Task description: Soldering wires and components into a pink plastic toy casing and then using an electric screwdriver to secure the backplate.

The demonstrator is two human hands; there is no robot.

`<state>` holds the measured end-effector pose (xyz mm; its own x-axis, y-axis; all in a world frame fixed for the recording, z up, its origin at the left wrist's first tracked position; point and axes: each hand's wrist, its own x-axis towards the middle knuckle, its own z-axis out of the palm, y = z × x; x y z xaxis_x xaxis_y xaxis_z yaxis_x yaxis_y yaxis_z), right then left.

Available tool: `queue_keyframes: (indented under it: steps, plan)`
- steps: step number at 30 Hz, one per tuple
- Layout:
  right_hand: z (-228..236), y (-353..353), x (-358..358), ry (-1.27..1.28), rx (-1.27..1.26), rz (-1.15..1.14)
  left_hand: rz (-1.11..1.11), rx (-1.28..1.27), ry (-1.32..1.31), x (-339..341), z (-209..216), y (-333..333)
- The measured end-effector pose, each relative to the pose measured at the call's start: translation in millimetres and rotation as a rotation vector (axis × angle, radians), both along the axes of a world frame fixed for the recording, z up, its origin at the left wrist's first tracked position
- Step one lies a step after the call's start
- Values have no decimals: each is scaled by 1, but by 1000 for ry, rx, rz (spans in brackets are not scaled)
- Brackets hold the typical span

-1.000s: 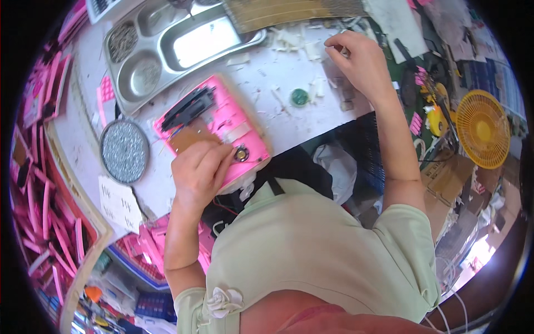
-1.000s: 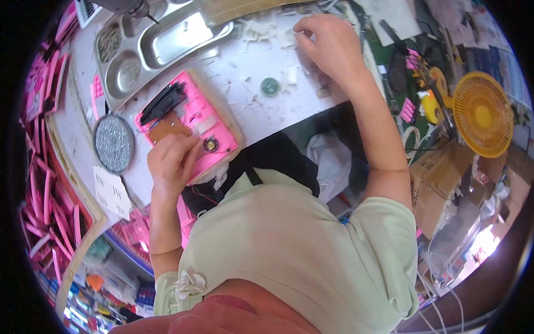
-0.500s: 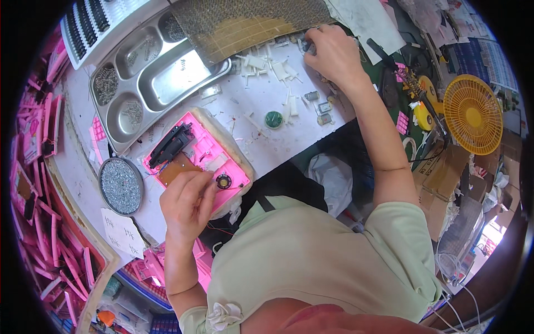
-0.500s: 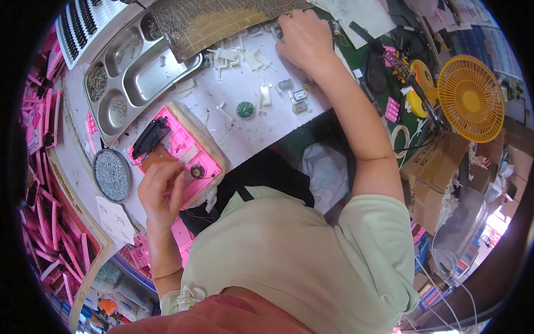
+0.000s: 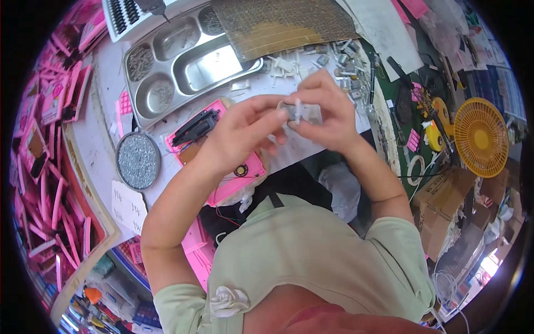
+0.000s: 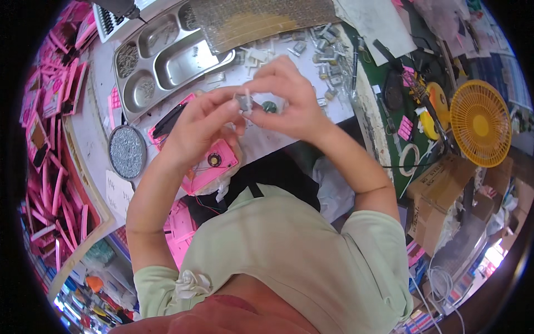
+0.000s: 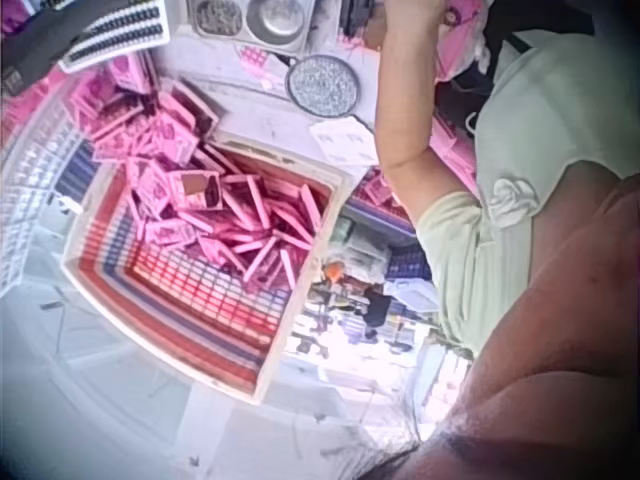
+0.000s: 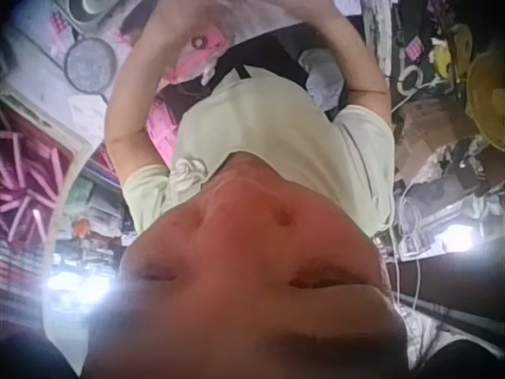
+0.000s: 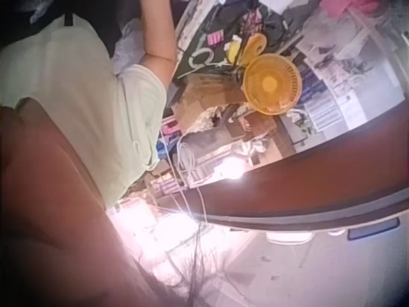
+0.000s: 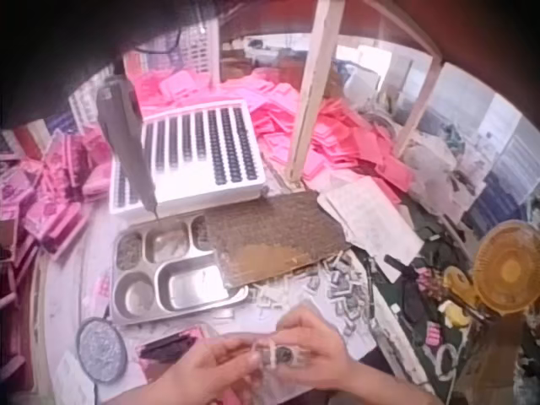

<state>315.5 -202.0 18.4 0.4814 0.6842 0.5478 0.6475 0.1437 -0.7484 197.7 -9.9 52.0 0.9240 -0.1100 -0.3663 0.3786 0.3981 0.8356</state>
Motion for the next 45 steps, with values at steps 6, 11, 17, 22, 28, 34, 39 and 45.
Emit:
queue_keyframes:
  steps: [6,11,17,22,28,34,39,45]
  plan:
    - [10,-14,-24,395,-155,100,35,525,-290,-14,-5,-6]
    - [-1,-28,-15,319,-208,139,21,785,-410,-17,3,-16]
    - [9,-42,-26,447,-312,81,-242,867,-519,4,7,-17]
    - [10,-64,-27,909,-143,92,-410,693,-319,75,4,11]
    - [-9,-74,-18,1048,51,51,-32,1448,-502,168,-41,12]
    - [-10,-81,-15,1014,62,53,-45,1622,-478,210,-50,-2]
    - [-14,-87,-13,1024,69,64,-62,1652,-511,219,-48,-1]
    - [-11,-90,-13,1020,69,64,-137,1674,-416,226,-42,-1]
